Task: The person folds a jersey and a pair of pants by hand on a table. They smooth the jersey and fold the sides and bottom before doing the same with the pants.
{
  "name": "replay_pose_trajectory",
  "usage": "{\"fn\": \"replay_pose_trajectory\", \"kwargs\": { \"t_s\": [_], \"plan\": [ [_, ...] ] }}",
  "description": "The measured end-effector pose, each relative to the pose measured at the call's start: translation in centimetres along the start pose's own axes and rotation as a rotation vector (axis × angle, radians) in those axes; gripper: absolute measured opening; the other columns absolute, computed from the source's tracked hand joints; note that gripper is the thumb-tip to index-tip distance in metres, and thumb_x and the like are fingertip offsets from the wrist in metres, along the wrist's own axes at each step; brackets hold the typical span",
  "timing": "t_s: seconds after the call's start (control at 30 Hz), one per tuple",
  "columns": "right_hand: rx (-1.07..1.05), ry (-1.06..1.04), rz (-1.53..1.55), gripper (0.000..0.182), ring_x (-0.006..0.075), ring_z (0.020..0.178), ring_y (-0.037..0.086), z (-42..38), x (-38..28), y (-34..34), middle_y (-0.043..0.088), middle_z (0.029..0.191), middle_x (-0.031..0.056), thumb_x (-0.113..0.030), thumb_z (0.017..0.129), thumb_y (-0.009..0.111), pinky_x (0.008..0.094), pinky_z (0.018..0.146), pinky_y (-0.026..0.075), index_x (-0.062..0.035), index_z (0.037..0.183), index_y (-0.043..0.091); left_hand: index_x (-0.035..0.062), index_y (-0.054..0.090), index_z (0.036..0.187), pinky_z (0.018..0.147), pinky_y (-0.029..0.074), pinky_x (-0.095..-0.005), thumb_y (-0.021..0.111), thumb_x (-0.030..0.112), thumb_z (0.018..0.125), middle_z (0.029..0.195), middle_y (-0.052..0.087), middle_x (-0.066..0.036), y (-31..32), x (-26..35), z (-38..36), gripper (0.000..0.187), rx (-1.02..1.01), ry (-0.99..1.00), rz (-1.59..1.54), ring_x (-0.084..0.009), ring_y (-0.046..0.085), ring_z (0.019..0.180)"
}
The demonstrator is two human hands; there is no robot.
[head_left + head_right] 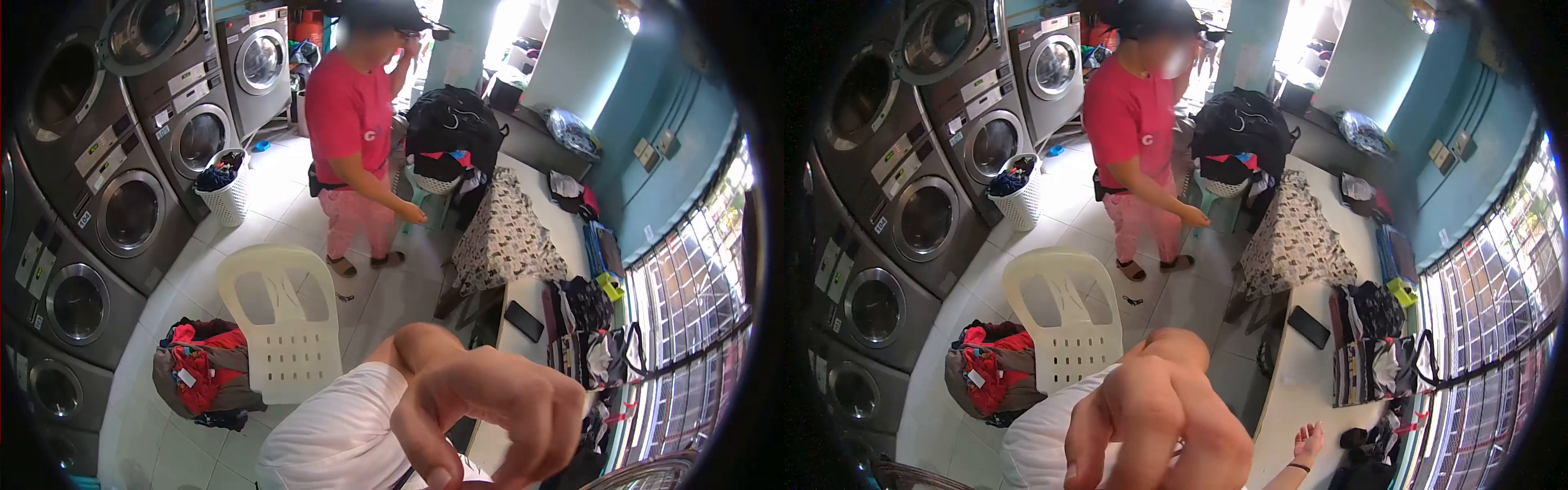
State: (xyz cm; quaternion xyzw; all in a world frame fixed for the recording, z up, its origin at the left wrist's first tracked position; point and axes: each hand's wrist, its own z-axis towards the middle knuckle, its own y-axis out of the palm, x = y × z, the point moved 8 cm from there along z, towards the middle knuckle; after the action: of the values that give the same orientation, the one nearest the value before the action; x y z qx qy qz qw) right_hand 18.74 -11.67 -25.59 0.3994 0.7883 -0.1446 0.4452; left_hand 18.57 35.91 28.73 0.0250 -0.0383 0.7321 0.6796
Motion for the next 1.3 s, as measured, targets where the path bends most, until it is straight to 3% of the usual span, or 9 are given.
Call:
{"fn": "replay_pose_trajectory", "kwargs": {
  "t_s": [0.2,0.3,0.43,0.5,0.6,0.63,0.77,1.03,1.3],
  "plan": [
    [-0.183,0.138,-0.055,0.031,0.0191,0.078,0.048,0.1,3.7,10.1,0.050,0.092,0.0014,-0.036,0.081,0.056,0.0304,0.062,0.040,-0.0156,0.103,0.046,0.0019,0.055,0.081,0.063,0.040,-0.0275,0.058,0.032,0.078,0.087,0.053,-0.011,-4.1,4.3,-1.4,0.031,0.058,0.093,0.051,-0.0194,0.053,0.074],
    [-0.217,0.182,-0.064,0.029,0.0195,0.079,0.049,0.1,5.0,12.3,0.050,0.091,0.0020,-0.034,0.082,0.054,0.0305,0.061,0.041,-0.0149,0.101,0.046,0.0118,0.054,0.081,0.067,0.039,-0.0415,0.047,0.026,0.087,0.093,0.051,-0.001,-6.2,8.8,-2.4,0.018,0.048,0.195,0.245,-0.0153,0.056,0.080],
    [-0.155,0.259,-0.107,0.030,0.0192,0.079,0.049,1.9,7.5,10.0,0.049,0.089,0.0022,-0.035,0.082,0.053,0.0314,0.062,0.042,-0.0142,0.102,0.046,0.0111,0.055,0.083,0.073,0.040,-0.0383,0.046,0.024,0.087,0.103,0.049,0.000,-6.8,14.3,-3.9,0.016,0.379,0.598,0.786,-0.0122,0.056,0.086],
    [-0.072,0.314,-0.112,0.031,0.0190,0.079,0.049,2.5,8.5,8.9,0.049,0.089,0.0020,-0.036,0.082,0.053,0.0314,0.062,0.042,-0.0141,0.103,0.045,0.0106,0.055,0.081,0.074,0.039,-0.0332,0.047,0.025,0.086,0.098,0.052,0.001,-4.5,16.2,-6.2,0.017,0.557,1.253,1.279,-0.0127,0.059,0.078],
    [0.050,0.345,-0.050,0.035,0.0159,0.077,0.049,0.4,9.4,7.1,0.049,0.084,0.0009,-0.039,0.082,0.051,0.0302,0.062,0.043,-0.0152,0.107,0.044,0.0118,0.041,0.124,0.094,0.031,-0.0420,0.046,0.026,0.087,0.136,0.030,0.001,-5.1,15.9,-4.6,0.040,0.062,0.847,1.192,-0.0141,0.029,0.124],
    [0.072,0.358,-0.010,0.037,0.0172,0.078,0.049,0.8,9.9,6.5,0.048,0.088,0.0014,-0.039,0.083,0.051,0.0307,0.062,0.043,-0.0158,0.111,0.043,0.0258,0.029,0.131,0.102,0.013,-0.0465,0.040,0.030,0.088,0.140,0.010,0.020,-4.3,15.9,-4.8,0.045,-0.267,0.904,0.881,-0.0010,0.000,0.130],
    [0.107,0.354,0.051,0.037,0.0177,0.080,0.048,1.3,10.9,6.5,0.047,0.091,0.0021,-0.040,0.083,0.051,0.0305,0.061,0.042,-0.0166,0.111,0.042,0.0230,0.028,0.132,0.101,0.015,-0.0469,0.039,0.032,0.088,0.141,0.012,0.016,-5.6,15.7,-4.8,0.046,0.181,0.761,1.274,-0.0031,0.005,0.130],
    [0.104,0.293,0.078,0.027,0.0138,0.077,0.050,-0.3,10.3,9.8,0.052,0.084,-0.0014,-0.040,0.082,0.052,0.0289,0.062,0.041,-0.0152,0.093,0.050,0.0130,0.056,0.107,0.088,0.030,-0.0320,0.051,0.010,0.078,0.124,0.044,0.005,-8.1,16.1,-6.2,0.030,0.134,0.959,0.830,-0.0099,0.039,0.116],
    [0.186,0.374,0.186,0.029,0.0144,0.061,0.050,-5.2,14.2,3.2,0.053,0.067,-0.0035,-0.041,0.085,0.046,0.0288,0.055,0.039,-0.0134,0.077,0.050,0.0107,0.052,0.105,0.071,0.029,-0.0261,0.050,0.021,0.077,0.112,0.049,0.004,-5.6,17.5,-4.8,0.030,0.151,0.952,1.116,-0.0093,0.044,0.106]
  ]
}}
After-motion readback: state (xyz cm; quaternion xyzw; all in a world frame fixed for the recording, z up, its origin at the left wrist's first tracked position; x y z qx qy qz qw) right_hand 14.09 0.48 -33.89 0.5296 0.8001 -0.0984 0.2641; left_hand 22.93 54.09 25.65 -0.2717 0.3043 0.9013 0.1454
